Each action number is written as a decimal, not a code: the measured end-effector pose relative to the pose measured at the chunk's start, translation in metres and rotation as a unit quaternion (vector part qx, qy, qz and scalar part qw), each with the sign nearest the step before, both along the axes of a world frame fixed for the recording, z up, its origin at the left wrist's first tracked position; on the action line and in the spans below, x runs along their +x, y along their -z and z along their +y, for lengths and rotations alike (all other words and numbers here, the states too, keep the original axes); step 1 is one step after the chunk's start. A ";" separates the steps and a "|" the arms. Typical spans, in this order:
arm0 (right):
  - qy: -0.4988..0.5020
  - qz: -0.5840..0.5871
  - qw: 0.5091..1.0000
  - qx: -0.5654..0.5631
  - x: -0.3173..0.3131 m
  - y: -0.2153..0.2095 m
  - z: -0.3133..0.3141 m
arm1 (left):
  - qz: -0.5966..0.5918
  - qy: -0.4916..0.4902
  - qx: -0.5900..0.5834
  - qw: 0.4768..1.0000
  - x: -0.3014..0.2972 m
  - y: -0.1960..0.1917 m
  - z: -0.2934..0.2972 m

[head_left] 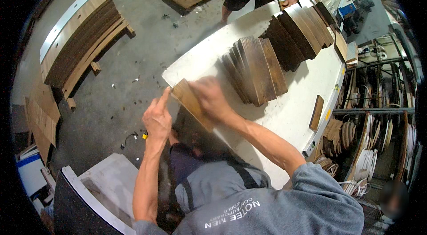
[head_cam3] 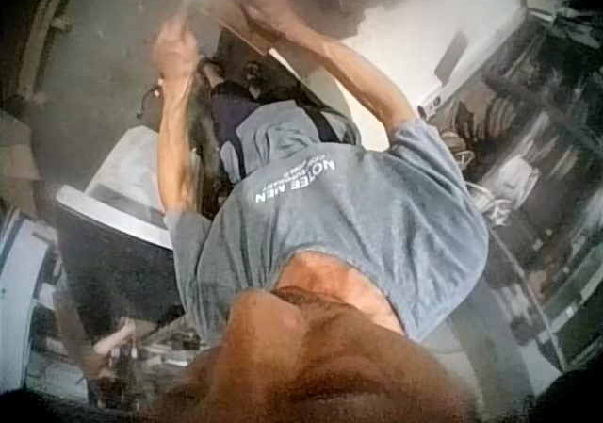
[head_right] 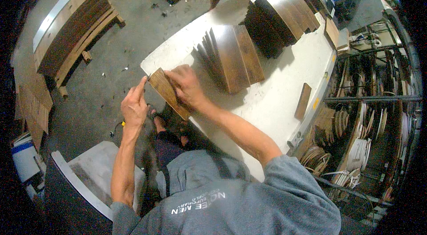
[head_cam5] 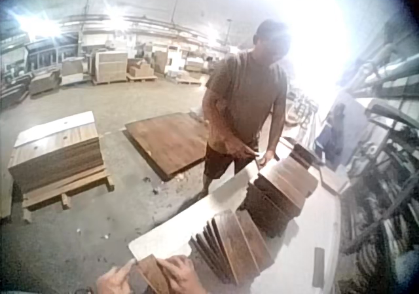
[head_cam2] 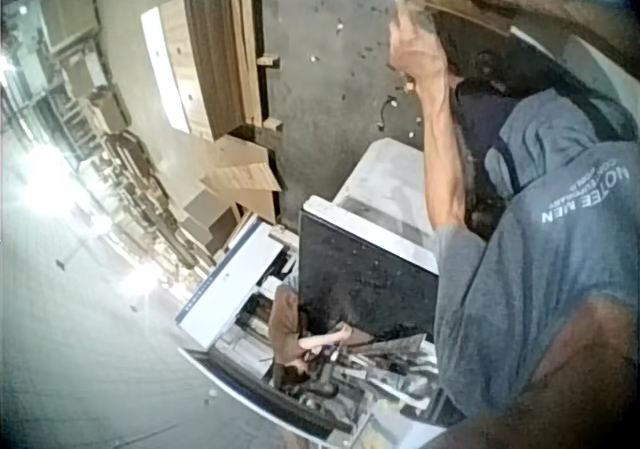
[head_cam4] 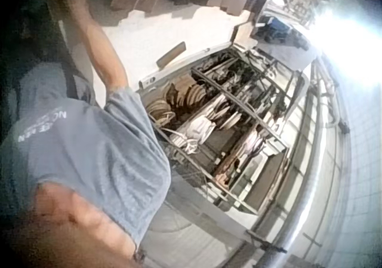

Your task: The person scrapes the edges of wooden blocks with a hand tool. They handle the blocks individually, flipping them to clean different sides, and then stack them on a workbench.

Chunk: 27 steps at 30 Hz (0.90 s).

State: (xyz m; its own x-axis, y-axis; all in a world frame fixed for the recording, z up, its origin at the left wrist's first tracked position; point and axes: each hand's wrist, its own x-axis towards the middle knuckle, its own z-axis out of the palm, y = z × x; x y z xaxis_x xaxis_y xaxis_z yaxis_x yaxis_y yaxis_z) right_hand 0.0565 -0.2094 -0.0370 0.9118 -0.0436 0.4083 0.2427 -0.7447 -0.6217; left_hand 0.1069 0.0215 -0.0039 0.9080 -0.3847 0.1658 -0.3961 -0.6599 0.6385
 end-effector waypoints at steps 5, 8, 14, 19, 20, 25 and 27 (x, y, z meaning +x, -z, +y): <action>-0.006 -0.002 1.000 0.031 -0.001 -0.006 0.002 | -0.017 -0.001 0.007 1.000 -0.003 0.000 -0.005; 0.000 0.000 1.000 0.015 -0.001 -0.004 0.001 | -0.011 -0.024 0.003 1.000 -0.001 0.002 -0.008; 0.010 0.002 1.000 0.030 -0.001 0.001 0.002 | 0.000 -0.047 -0.010 0.999 -0.006 0.001 -0.013; 0.011 -0.009 0.999 0.045 -0.001 0.004 0.002 | 0.007 -0.040 -0.004 0.999 -0.011 0.000 -0.015; 0.011 -0.014 0.999 0.041 0.001 0.004 0.002 | 0.005 -0.036 0.005 0.999 -0.011 0.000 -0.017; 0.017 -0.006 1.000 0.017 0.001 0.008 0.003 | -0.037 -0.005 0.083 0.996 -0.028 0.001 -0.021; 0.016 -0.001 0.999 0.032 0.000 -0.001 0.003 | -0.051 0.029 0.104 0.993 -0.050 -0.002 -0.025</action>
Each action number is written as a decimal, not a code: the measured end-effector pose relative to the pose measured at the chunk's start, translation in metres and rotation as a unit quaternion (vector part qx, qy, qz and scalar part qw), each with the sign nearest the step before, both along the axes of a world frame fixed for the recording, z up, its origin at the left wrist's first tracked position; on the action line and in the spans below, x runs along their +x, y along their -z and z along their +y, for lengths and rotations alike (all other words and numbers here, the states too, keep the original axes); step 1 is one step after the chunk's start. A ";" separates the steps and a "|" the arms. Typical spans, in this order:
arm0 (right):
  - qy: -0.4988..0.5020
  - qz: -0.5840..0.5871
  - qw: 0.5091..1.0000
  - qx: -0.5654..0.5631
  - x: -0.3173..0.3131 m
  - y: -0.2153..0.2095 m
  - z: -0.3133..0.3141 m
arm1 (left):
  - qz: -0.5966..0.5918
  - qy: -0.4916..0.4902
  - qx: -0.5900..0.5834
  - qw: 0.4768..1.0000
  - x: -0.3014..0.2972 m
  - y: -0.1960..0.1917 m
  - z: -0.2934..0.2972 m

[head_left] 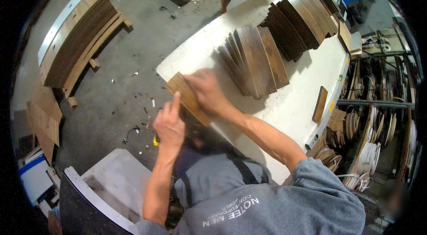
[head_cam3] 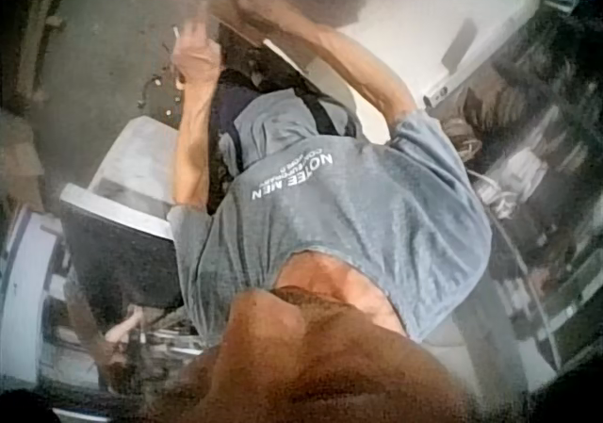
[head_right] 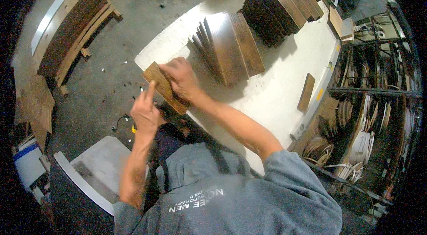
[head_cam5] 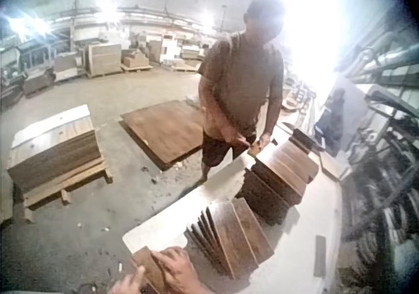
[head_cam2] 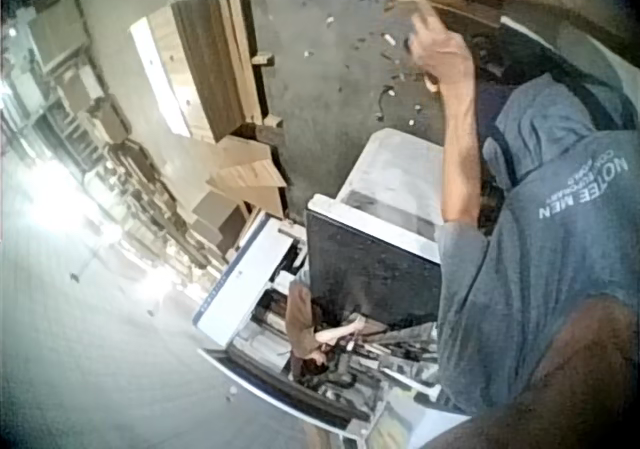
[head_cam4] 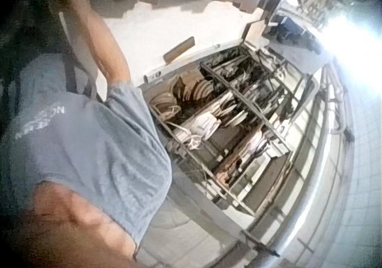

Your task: The person scrapes the edges of wooden blocks with a hand tool. They handle the blocks individually, flipping them to clean different sides, and then stack them on a workbench.

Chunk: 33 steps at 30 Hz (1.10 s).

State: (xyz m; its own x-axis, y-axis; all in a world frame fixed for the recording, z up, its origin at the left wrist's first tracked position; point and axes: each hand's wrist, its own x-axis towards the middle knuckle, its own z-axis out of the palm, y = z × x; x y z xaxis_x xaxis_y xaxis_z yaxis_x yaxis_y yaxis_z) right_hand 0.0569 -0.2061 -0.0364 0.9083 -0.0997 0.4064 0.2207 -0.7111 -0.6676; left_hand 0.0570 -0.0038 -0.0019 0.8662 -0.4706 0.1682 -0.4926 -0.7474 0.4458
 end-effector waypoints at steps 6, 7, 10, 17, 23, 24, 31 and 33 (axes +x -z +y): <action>-0.007 -0.010 0.999 0.036 0.000 -0.008 -0.001 | 0.029 -0.028 -0.071 0.997 0.024 -0.007 0.004; -0.004 -0.012 0.999 0.044 -0.001 -0.007 0.002 | 0.031 -0.042 -0.064 0.997 0.031 -0.006 0.005; -0.008 -0.004 0.999 0.032 0.000 -0.003 0.001 | 0.013 0.007 -0.032 0.999 0.008 0.002 0.005; -0.012 0.008 1.000 0.021 -0.001 -0.003 -0.004 | 0.058 0.028 -0.060 0.996 -0.017 -0.005 0.009; -0.015 0.004 1.000 0.027 0.000 0.002 0.000 | 0.003 0.143 0.007 0.990 -0.070 -0.001 0.003; -0.017 0.009 1.000 0.023 0.000 0.004 0.002 | 0.041 0.164 0.006 0.986 -0.093 0.002 0.006; -0.025 0.030 0.999 0.021 0.001 0.007 -0.008 | 0.048 0.015 -0.240 0.970 -0.042 0.003 0.011; -0.018 0.023 1.000 0.011 0.001 0.004 -0.008 | 0.079 -0.049 -0.254 0.963 0.001 0.014 0.011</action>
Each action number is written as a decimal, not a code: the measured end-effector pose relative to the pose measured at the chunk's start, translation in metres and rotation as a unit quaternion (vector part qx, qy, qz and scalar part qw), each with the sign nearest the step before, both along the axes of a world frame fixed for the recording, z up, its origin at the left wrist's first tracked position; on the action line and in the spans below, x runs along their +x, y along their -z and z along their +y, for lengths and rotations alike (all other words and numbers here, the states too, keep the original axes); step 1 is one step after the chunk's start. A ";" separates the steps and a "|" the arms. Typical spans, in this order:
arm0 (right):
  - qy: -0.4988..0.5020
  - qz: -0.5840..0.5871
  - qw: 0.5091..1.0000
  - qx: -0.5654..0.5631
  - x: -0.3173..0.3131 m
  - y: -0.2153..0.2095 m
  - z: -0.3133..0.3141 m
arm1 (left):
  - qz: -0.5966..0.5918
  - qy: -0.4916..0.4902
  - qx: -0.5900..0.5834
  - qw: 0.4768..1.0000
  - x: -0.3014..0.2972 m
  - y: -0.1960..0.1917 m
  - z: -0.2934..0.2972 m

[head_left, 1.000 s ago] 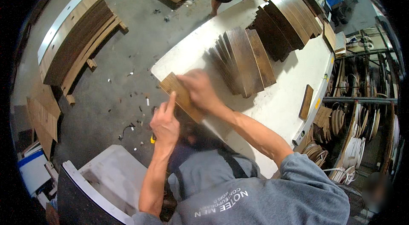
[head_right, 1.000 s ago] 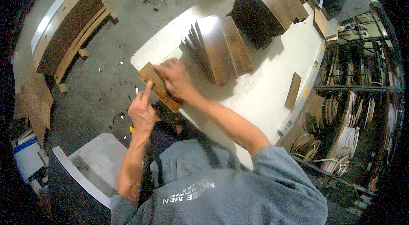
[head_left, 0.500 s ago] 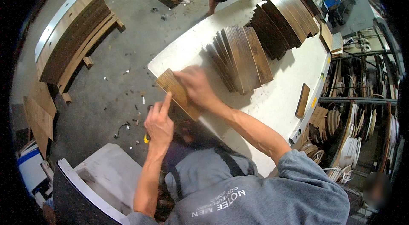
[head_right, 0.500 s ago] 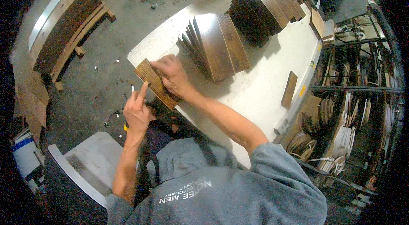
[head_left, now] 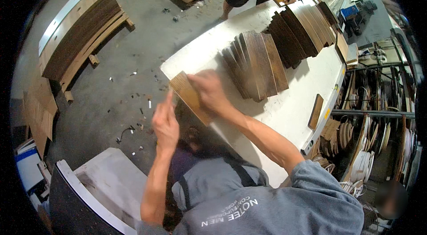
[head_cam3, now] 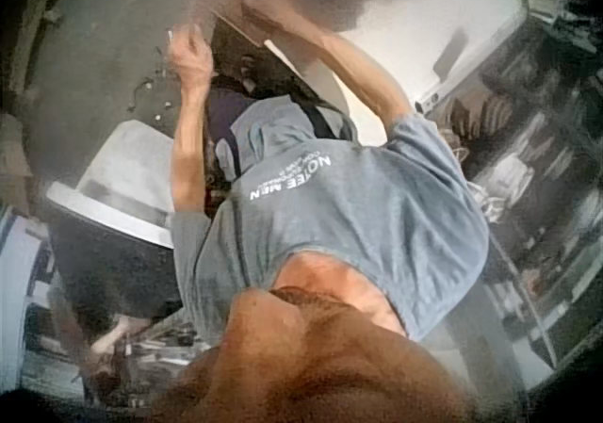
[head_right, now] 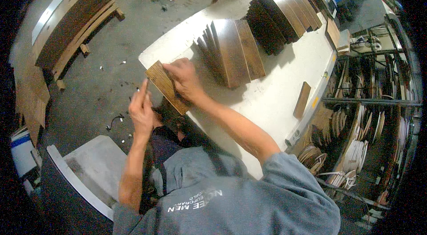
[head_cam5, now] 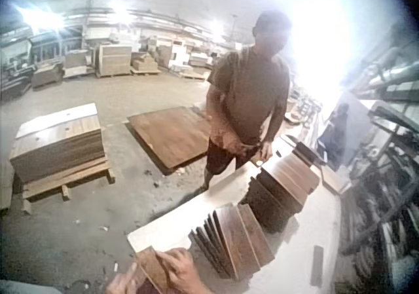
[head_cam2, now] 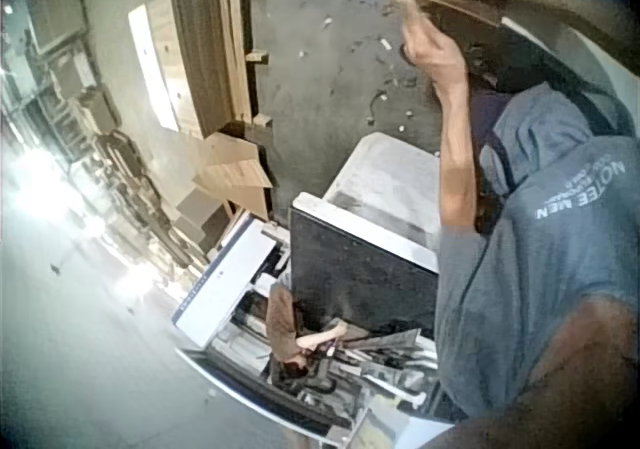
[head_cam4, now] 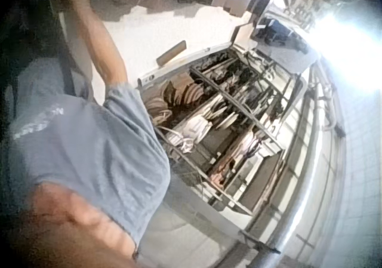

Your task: The person scrapes the edges of wooden blocks with a hand tool. They handle the blocks individually, flipping them to clean different sides, and then stack them on a workbench.

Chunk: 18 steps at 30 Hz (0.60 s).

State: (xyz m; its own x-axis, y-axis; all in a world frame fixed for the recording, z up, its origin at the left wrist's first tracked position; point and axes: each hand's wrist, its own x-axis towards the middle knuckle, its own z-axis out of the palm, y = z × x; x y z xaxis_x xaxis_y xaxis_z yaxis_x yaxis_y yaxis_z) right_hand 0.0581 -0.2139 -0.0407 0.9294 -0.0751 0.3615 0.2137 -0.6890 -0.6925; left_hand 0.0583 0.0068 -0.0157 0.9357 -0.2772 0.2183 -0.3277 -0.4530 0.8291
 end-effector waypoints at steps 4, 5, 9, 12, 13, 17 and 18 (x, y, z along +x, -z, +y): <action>-0.003 -0.007 1.000 0.000 -0.001 -0.011 0.009 | 0.027 -0.013 -0.043 0.999 0.036 0.017 -0.002; -0.005 -0.015 1.000 -0.001 0.000 -0.011 0.009 | 0.007 -0.003 -0.050 0.999 0.036 0.024 -0.005; -0.006 -0.026 1.000 0.002 -0.001 -0.008 0.007 | -0.047 0.066 -0.026 0.996 -0.003 0.037 -0.008; -0.002 -0.017 1.000 -0.006 -0.001 -0.008 0.005 | -0.093 0.156 0.001 0.983 -0.055 0.021 -0.006; -0.001 -0.013 1.000 -0.011 0.000 -0.009 0.006 | -0.082 0.164 0.012 0.983 -0.064 0.014 -0.002; -0.003 -0.024 1.000 0.013 -0.006 -0.012 0.008 | -0.047 0.060 0.051 0.996 -0.020 0.003 0.005; 0.003 -0.024 1.000 0.013 -0.005 -0.012 0.008 | -0.050 0.024 0.061 0.997 0.000 -0.004 0.001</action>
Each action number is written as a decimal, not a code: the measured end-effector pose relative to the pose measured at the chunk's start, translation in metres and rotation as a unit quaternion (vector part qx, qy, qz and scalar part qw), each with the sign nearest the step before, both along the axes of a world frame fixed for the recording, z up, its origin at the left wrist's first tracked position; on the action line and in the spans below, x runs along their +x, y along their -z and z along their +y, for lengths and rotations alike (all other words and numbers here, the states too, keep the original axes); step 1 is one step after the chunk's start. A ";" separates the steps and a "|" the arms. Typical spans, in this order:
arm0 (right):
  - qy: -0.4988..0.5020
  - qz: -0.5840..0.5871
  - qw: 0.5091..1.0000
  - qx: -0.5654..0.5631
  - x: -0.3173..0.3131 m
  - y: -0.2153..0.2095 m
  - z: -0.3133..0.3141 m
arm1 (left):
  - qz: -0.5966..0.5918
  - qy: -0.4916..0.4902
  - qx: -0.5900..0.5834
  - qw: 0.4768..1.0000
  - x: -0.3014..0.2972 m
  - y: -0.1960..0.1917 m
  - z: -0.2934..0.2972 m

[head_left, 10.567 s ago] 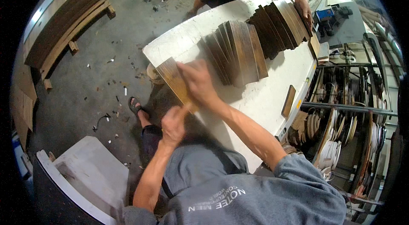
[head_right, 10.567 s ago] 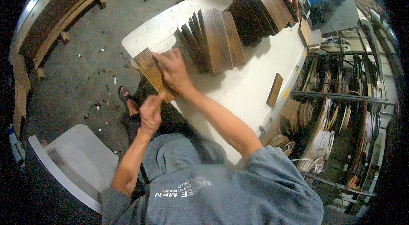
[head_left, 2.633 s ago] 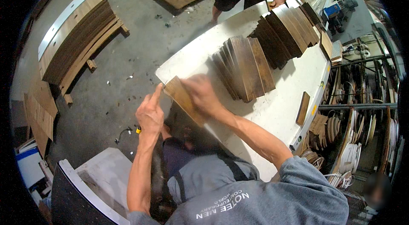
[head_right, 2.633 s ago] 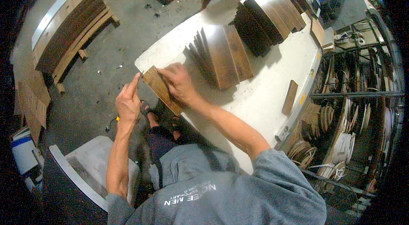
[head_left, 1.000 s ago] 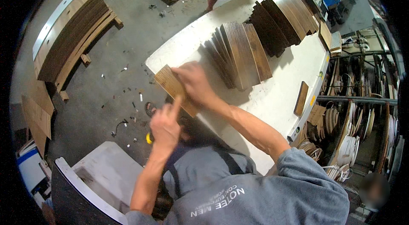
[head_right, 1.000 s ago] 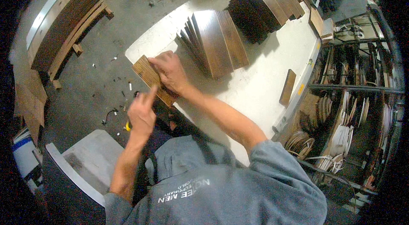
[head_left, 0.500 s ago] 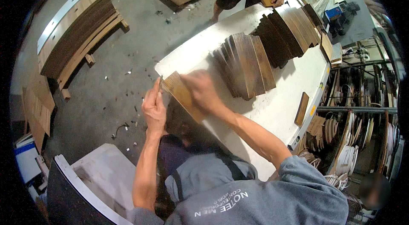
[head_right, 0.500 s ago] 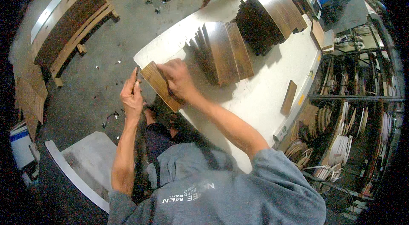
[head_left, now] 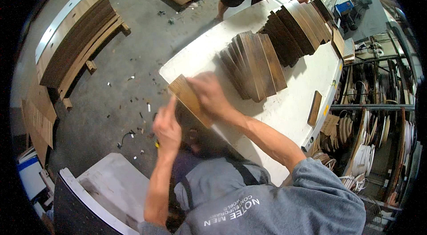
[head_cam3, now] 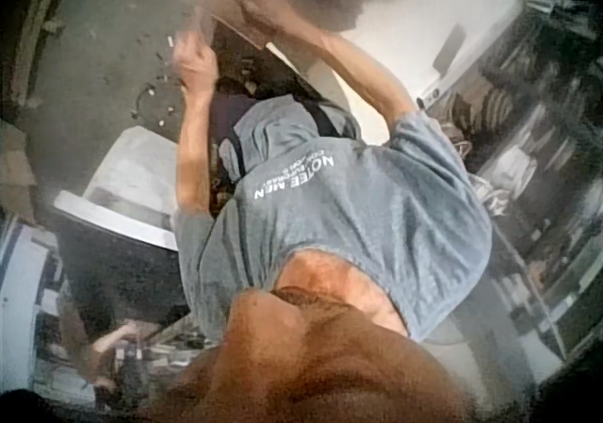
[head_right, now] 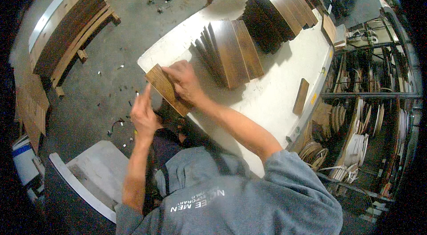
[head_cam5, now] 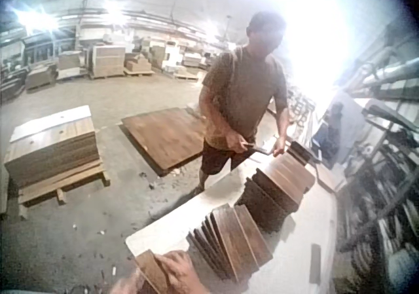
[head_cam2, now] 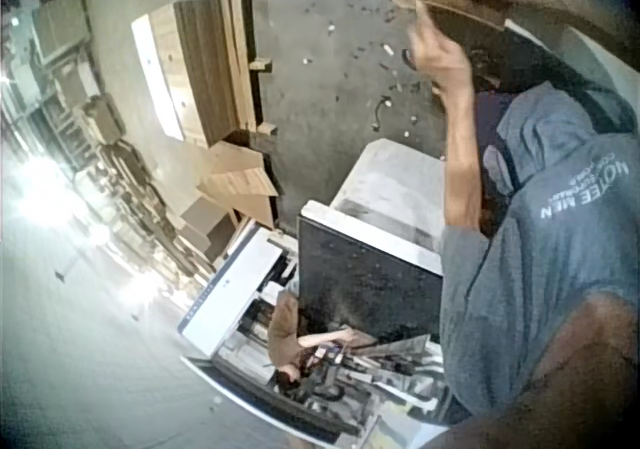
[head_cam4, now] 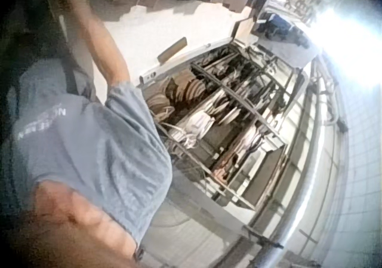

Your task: The person scrapes the edges of wooden blocks with a hand tool. They handle the blocks individually, flipping them to clean different sides, and then stack them on a workbench.

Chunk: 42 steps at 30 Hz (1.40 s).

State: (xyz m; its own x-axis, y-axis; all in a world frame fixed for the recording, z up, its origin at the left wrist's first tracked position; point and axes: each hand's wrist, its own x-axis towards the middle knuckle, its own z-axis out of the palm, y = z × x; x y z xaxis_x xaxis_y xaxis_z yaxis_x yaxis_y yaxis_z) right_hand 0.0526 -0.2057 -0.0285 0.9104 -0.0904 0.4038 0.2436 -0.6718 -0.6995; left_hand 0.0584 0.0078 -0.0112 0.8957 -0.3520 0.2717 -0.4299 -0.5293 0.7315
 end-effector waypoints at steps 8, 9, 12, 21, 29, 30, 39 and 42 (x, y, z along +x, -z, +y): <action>-0.005 0.003 1.000 -0.007 0.008 0.003 -0.002 | -0.018 0.181 0.093 0.979 -0.082 -0.005 0.005; 0.000 -0.006 1.000 -0.002 0.006 0.001 0.001 | 0.037 0.180 0.065 0.981 -0.102 0.003 0.012; 0.010 0.004 1.000 -0.016 0.004 0.000 -0.003 | 0.087 0.048 -0.038 0.994 -0.123 0.014 0.025; 0.012 0.182 0.962 -0.204 -0.036 -0.042 0.035 | 0.356 -0.179 -0.197 0.896 -0.161 0.020 0.077; 0.019 0.214 0.956 0.198 -0.049 -0.053 -0.002 | 0.362 -0.171 -0.155 0.903 -0.161 0.018 0.073; 0.035 0.192 0.969 0.150 -0.051 -0.042 -0.007 | 0.374 -0.165 -0.145 0.901 -0.157 0.013 0.069; 0.098 0.012 0.995 -0.026 -0.050 -0.002 -0.010 | 0.278 -0.098 -0.125 0.947 -0.094 0.007 0.043; 0.042 0.091 0.995 -0.018 -0.039 -0.018 -0.004 | 0.238 -0.083 -0.104 0.962 -0.053 -0.017 0.025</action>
State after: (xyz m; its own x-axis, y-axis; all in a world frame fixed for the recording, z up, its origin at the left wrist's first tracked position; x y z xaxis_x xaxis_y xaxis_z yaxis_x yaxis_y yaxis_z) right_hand 0.0132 -0.2099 -0.0102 0.9585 -0.1572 0.2377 0.0576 -0.7101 -0.7018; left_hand 0.0057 0.0327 0.0053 0.9755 -0.1748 -0.1337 0.0579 -0.3822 0.9223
